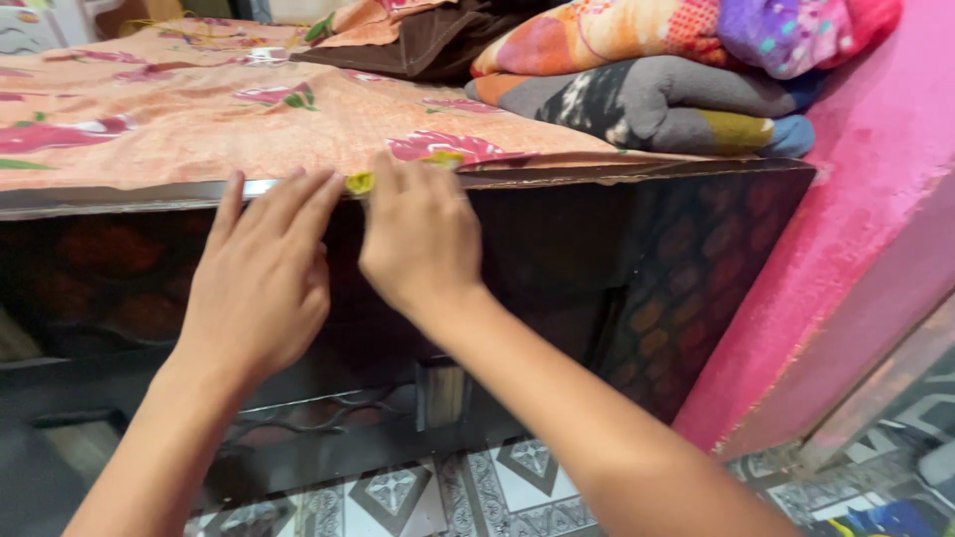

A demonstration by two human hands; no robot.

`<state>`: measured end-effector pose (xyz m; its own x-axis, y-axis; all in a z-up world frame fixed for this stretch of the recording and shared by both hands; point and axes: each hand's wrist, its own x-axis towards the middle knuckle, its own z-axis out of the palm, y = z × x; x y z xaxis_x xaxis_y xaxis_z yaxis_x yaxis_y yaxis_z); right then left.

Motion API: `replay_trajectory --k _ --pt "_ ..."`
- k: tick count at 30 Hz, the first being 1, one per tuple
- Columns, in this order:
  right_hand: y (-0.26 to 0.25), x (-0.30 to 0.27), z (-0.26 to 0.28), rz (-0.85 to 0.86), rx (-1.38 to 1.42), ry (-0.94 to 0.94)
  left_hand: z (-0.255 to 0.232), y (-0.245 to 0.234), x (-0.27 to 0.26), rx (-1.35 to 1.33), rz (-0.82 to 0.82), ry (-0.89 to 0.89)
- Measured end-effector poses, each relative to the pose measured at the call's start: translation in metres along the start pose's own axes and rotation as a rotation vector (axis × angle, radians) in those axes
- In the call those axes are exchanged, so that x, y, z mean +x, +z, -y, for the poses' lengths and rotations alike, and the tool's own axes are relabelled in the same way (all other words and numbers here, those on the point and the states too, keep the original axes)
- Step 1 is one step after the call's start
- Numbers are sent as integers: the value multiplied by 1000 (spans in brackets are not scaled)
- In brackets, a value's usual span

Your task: The person wipes the front surface of a dark wooden cabinet using a cloth. They occasionally pick up a spray bottle to apply liquid to the cloth before continuing to wipe the furniture's surface.

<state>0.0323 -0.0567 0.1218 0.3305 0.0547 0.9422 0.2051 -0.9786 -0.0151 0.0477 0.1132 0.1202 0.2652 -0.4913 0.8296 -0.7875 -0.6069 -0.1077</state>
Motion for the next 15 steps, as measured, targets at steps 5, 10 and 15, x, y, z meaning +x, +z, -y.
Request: replay_trajectory --k 5,10,15 --pt "35 7 63 -35 77 -27 30 -11 -11 79 46 -83" --pt "24 8 38 45 140 -118 28 -10 -15 77 0 -64" --pt "-16 -7 -31 99 30 -67 16 -7 -15 83 -69 -92"
